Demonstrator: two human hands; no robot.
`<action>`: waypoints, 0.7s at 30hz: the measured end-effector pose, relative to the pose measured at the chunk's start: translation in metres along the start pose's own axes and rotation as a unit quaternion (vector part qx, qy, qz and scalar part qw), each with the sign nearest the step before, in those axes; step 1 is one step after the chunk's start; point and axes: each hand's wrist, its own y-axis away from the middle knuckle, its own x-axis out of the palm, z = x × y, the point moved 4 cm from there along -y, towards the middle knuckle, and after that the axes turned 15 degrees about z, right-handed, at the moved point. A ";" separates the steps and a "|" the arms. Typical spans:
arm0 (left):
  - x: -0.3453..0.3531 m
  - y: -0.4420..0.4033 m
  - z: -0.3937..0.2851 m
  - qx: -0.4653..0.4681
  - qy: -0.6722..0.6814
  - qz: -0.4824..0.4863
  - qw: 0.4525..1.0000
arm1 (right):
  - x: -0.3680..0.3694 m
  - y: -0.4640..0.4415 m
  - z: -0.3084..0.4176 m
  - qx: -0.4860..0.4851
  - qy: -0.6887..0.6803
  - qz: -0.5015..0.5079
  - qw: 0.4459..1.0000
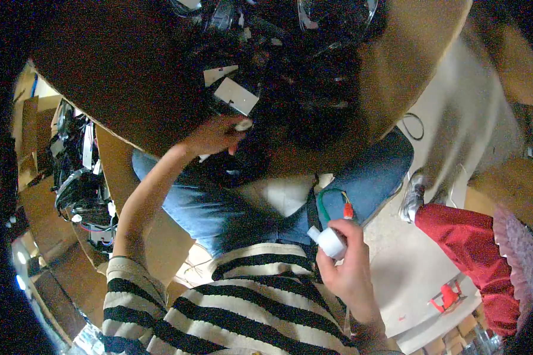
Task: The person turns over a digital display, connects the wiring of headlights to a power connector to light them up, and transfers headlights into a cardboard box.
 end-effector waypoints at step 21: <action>0.032 0.070 -0.154 0.387 -0.005 -0.172 0.906 | -0.021 0.016 0.018 0.005 -0.142 -0.048 0.989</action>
